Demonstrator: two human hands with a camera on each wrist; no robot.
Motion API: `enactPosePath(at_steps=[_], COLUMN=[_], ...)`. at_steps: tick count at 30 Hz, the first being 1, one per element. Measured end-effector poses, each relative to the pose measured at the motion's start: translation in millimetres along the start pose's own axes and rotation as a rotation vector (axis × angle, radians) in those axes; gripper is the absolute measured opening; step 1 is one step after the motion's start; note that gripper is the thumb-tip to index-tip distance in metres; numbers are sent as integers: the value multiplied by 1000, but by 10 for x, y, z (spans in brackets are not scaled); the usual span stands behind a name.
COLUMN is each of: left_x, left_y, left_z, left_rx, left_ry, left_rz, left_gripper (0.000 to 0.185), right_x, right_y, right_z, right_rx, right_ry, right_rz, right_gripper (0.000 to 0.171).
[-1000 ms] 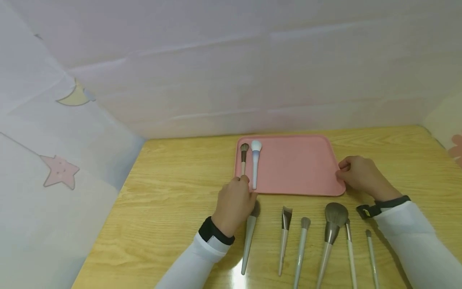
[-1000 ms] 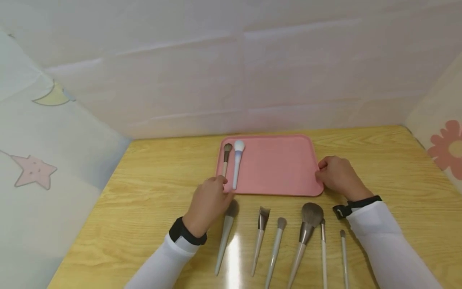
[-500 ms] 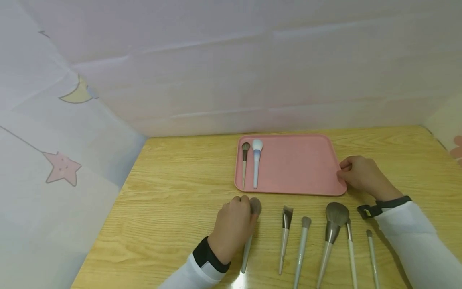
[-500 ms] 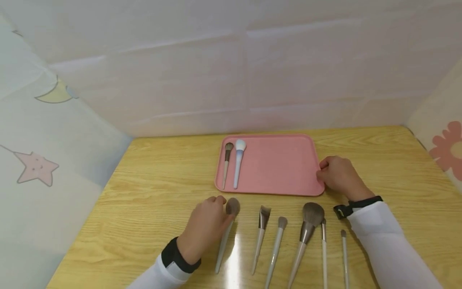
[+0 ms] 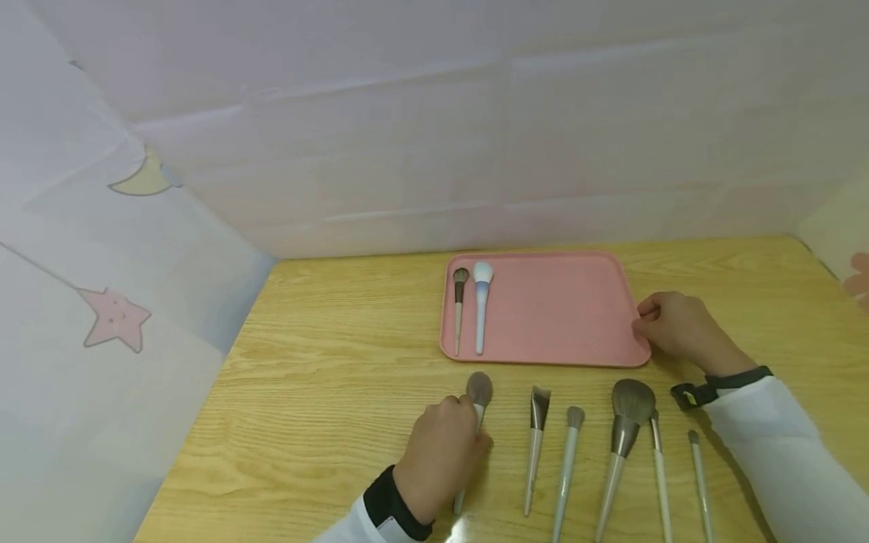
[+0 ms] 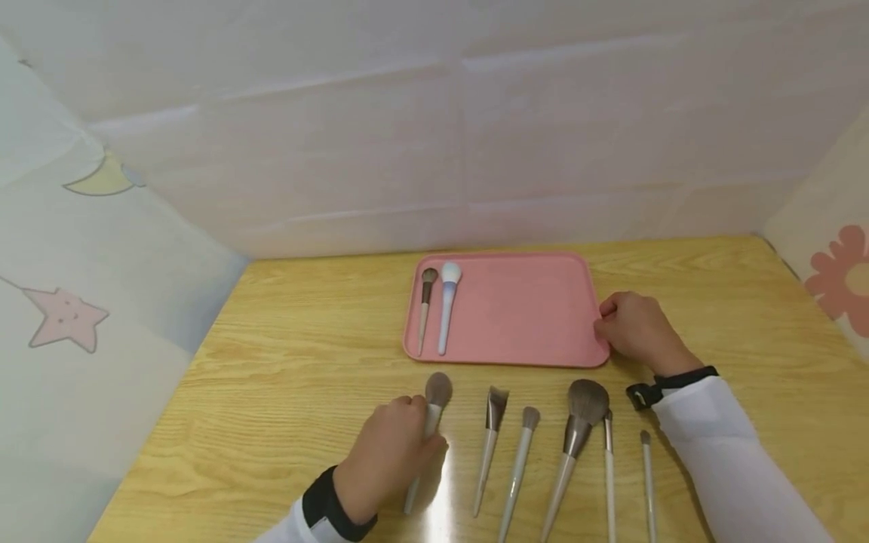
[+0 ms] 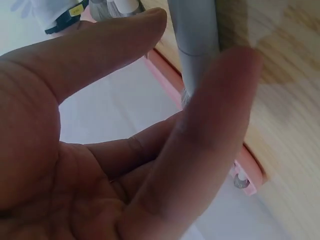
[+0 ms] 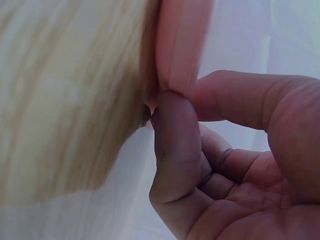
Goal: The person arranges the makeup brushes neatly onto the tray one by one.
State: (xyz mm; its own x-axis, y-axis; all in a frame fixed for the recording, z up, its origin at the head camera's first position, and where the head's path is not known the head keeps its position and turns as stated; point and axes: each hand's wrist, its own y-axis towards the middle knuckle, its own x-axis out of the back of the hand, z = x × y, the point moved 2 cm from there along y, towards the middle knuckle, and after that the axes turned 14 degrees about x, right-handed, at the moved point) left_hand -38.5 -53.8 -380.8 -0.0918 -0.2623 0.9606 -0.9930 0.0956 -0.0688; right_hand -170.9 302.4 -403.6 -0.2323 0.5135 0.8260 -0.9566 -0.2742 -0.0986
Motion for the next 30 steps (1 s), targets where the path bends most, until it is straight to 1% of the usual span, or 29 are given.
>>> enactPosePath(at_steps=[5,11,18,22,30], left_x=[-38,-52,-55,-51,-43], left_y=[-33,-44,-33,-31,-24], left_z=[1,-10,-23,-24,-18], left_rx=[-52,-94,-104,-108,-92], left_ry=[33,83,114,110,84], left_rz=[-58,-76,-64,-56,-25], left_gripper=[14,10,10,11,11], right_x=[-9,-8,-2,-5,0], right_y=[9,7,-1,-5,-4], right_z=[0,6,13,16,3], right_rx=[5,12,8,6,-3], right_ry=[-5,-7,-11,-12,-2], right_rz=[-4,5,-3,-11,-6], right_gripper=[39,39,39,39,40])
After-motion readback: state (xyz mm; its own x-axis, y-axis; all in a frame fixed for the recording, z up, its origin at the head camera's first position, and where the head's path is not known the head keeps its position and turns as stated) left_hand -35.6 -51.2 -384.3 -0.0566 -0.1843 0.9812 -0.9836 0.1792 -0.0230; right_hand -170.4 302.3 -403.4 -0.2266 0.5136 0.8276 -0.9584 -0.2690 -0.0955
